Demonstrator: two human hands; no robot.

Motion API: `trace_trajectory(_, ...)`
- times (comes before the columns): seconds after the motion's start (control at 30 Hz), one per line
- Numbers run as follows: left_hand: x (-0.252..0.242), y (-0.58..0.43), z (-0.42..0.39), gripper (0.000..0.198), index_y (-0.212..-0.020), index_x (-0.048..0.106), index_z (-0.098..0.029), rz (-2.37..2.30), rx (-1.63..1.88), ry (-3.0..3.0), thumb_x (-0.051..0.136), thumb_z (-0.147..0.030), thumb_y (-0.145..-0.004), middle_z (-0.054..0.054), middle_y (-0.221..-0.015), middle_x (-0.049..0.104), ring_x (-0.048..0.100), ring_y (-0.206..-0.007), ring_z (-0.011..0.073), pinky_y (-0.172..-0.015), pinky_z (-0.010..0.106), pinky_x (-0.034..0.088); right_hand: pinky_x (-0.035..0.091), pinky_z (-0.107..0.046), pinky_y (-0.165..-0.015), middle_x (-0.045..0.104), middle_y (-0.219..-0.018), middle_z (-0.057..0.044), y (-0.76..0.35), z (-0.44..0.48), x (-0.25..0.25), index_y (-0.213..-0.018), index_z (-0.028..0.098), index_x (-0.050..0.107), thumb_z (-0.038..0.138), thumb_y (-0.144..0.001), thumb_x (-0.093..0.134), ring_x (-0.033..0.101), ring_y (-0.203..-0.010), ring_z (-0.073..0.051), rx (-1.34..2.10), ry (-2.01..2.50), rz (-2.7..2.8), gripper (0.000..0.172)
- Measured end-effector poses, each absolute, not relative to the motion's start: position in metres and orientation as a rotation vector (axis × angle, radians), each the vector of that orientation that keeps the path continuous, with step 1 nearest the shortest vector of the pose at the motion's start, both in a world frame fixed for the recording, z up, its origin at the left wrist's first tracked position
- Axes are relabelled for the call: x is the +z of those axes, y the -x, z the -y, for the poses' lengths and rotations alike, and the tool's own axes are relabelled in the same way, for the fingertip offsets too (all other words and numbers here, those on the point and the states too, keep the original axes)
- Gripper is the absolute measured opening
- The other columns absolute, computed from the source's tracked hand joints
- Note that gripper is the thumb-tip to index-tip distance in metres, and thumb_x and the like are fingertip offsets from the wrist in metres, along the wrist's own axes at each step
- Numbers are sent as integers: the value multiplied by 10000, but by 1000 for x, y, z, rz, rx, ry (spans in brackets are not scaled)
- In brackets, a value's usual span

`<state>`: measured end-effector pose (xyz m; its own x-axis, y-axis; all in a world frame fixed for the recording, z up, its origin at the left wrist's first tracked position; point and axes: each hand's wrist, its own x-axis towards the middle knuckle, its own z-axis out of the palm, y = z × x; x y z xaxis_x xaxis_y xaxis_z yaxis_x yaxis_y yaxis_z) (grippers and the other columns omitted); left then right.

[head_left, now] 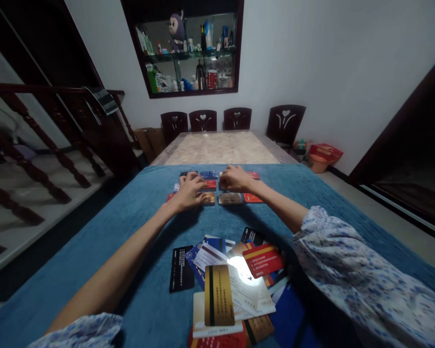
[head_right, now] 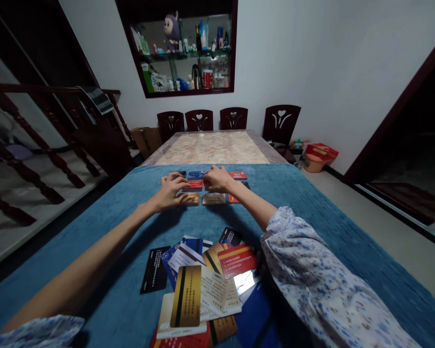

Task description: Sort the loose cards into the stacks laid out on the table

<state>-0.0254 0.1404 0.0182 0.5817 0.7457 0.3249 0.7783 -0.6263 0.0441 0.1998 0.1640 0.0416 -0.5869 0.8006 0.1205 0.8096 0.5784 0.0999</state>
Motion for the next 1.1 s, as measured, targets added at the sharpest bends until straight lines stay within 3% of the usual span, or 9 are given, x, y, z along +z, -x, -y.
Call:
trace_trajectory(0.17,12,16,-113,220,-1051,719,-205,1206,-567,2775,557,-240,-906,107,-1130,671,398,-1238,340,-959,538,287,307,-335,-781,708,-1068,-95,-211,-145,38,-936,203,722,175,-867,555,495,-1074,-274,-201,1382,2740,183)
trace_trajectory(0.47,7,-13,-67,248,-1096,692,-221,1041,-585,2880,605,-209,-864,92,-1164,660,417,-1232,329,-989,524,280,288,-364,-800,722,-1003,-106,-232,-115,28,-896,179,731,186,-883,543,497,-1031,-267,-182,1296,2721,189)
trace_trajectory(0.8,-1,-33,-38,257,-1109,688,-225,967,-541,2946,593,-188,-873,96,-1178,660,396,-1264,339,-1022,588,248,278,-361,-794,711,-932,-93,-261,-77,6,-887,191,727,212,-876,571,484,-1001,-254,-190,1141,2689,158)
trace_trajectory(1.1,-5,-46,-17,201,-1039,693,-211,875,-523,3054,644,-307,-869,79,-1108,680,430,-1225,328,-1012,556,249,315,-381,-826,698,-917,-82,-295,-36,-9,-907,207,718,213,-899,557,504,-968,-239,-81,1030,2669,162)
